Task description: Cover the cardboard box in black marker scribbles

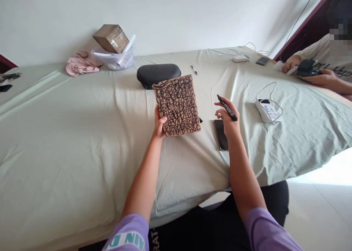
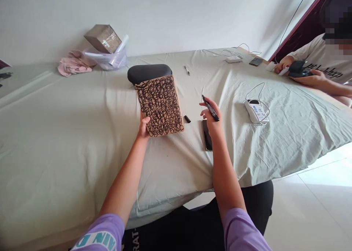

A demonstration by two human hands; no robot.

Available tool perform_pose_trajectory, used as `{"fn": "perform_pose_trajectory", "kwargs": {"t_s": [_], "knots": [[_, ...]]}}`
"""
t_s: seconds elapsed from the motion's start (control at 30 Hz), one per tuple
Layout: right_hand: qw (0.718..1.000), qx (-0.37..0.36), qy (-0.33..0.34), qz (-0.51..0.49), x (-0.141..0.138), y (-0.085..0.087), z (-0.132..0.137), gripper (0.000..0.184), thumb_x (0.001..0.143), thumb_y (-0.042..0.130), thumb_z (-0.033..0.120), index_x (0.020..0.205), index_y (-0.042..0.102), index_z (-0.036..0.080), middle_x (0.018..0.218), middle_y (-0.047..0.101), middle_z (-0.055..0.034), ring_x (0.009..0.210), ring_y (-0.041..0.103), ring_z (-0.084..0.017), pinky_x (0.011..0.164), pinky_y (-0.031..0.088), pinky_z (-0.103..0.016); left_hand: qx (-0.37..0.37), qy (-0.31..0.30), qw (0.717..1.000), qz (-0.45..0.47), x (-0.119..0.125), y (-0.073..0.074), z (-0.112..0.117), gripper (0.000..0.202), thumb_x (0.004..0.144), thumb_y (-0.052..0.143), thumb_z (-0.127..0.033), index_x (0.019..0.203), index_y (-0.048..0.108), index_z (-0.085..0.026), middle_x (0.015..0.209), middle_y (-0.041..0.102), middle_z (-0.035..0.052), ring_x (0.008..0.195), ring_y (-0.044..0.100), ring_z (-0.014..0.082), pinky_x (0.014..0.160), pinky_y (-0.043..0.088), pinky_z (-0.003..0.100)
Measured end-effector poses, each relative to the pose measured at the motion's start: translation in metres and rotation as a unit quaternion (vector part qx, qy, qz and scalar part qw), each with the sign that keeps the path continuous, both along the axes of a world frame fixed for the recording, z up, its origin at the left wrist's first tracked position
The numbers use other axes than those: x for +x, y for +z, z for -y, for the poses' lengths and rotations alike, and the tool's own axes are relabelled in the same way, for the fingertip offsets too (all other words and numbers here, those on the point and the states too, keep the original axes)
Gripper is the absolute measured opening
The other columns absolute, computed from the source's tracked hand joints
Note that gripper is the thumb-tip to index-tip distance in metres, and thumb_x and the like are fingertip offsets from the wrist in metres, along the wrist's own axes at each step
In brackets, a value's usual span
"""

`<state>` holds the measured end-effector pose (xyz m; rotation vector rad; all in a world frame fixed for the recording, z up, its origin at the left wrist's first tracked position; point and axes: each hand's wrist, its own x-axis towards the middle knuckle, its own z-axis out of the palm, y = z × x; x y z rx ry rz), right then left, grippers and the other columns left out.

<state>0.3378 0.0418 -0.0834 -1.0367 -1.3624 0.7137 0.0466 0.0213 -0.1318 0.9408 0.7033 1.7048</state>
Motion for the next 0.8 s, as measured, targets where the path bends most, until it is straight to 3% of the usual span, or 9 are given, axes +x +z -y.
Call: {"fn": "perform_pose_trajectory", "kwargs": {"t_s": [0.17,0.4,0.6,0.73,0.8], "knots": [[0.993,-0.097,0.061,-0.040,0.008,-0.016,-0.003,0.056,0.086,0.067,0.044,0.140,0.067,0.031,0.138,0.077,-0.0119,0.079,0.070,-0.020,0.059,0.050,-0.034,-0.022,0.002,0.999,0.036,-0.002,0.000,-0.001,0.100,0.068,0.083,-0.060,0.159,0.049,-0.038,0.163,0.058,0.0081,0.158,0.047,0.0413,0.125,0.048,0.058],[0.996,-0.083,0.035,0.025,0.004,-0.023,-0.005,0.065,0.086,0.074,0.049,0.148,0.061,0.035,0.153,0.069,-0.0143,0.081,0.076,-0.023,0.055,0.048,-0.032,-0.036,-0.012,0.998,0.044,-0.002,0.000,0.003,0.100,0.067,0.085,-0.060,0.158,0.050,-0.034,0.161,0.062,0.0089,0.161,0.045,0.0416,0.125,0.048,0.060],[0.990,-0.138,0.033,0.006,0.003,-0.017,-0.004,0.066,0.092,0.061,0.072,0.146,0.064,0.034,0.139,0.076,-0.0122,0.063,0.070,-0.018,0.044,0.040,-0.030,-0.026,-0.070,0.996,0.040,-0.001,-0.001,0.008,0.083,0.072,0.082,-0.062,0.144,0.063,-0.026,0.142,0.075,0.0118,0.160,0.045,0.0442,0.128,0.045,0.063],[0.983,-0.168,0.045,-0.057,0.008,-0.009,0.001,0.072,0.089,0.052,0.076,0.146,0.062,0.033,0.148,0.072,-0.0146,0.069,0.074,-0.022,0.044,0.037,-0.031,-0.050,-0.065,0.993,0.080,0.000,-0.004,0.008,0.078,0.069,0.087,-0.056,0.139,0.065,-0.028,0.141,0.075,0.0093,0.158,0.051,0.0398,0.128,0.049,0.057],[0.977,-0.191,0.051,-0.075,0.010,-0.005,0.003,0.070,0.086,0.056,0.074,0.140,0.064,0.031,0.144,0.074,-0.0147,0.067,0.071,-0.020,0.044,0.033,-0.029,-0.078,-0.052,0.989,0.114,0.000,-0.005,0.007,0.077,0.068,0.087,-0.055,0.136,0.067,-0.026,0.138,0.077,0.0108,0.153,0.056,0.0399,0.124,0.053,0.055]]}}
